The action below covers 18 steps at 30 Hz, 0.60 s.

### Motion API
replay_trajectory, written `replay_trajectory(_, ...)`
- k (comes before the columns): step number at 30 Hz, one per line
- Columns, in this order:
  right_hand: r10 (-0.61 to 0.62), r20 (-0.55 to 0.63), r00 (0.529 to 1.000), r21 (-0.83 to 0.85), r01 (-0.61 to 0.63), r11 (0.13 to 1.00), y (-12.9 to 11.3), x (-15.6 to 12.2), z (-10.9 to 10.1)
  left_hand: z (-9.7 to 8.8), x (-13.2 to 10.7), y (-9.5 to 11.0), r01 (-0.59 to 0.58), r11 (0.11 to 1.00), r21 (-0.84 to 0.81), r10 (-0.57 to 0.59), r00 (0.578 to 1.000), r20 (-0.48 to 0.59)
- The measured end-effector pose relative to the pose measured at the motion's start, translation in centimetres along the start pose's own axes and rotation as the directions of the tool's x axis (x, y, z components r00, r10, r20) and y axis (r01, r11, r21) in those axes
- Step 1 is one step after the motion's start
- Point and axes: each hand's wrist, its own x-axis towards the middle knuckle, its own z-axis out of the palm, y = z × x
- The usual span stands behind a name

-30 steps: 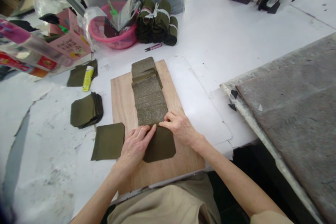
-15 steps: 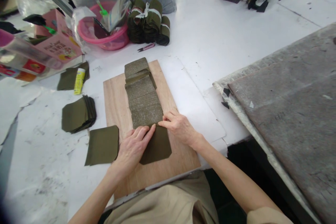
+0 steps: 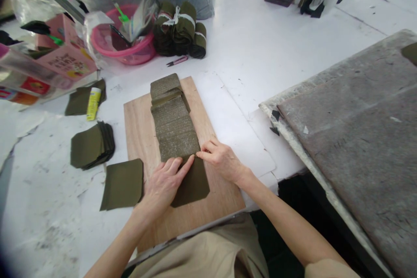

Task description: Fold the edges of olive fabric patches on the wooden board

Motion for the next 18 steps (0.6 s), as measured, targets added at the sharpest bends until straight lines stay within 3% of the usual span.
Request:
replay_trajectory(6, 0.027, -0.044, 0.999, 0.052, -0.024, 0.998, -0.1, 0.2, -0.2, -0.1, 0.2, 0.0, -0.005, 1.0, -0.001, 0.005, 1.0, 0.005)
replay_trajectory(13, 0.004, -0.004, 1.0, -0.001, -0.004, 1.0, -0.1, 0.3, -0.1, -0.2, 0.4, 0.0, 0.008, 1.0, 0.01, -0.008, 1.0, 0.014)
replay_trajectory(18, -0.015, 0.004, 1.0, -0.029, 0.015, 0.999, -0.1, 0.1, -0.2, -1.2, 0.8, 0.1, 0.014, 0.999, -0.03, -0.013, 0.999, 0.052)
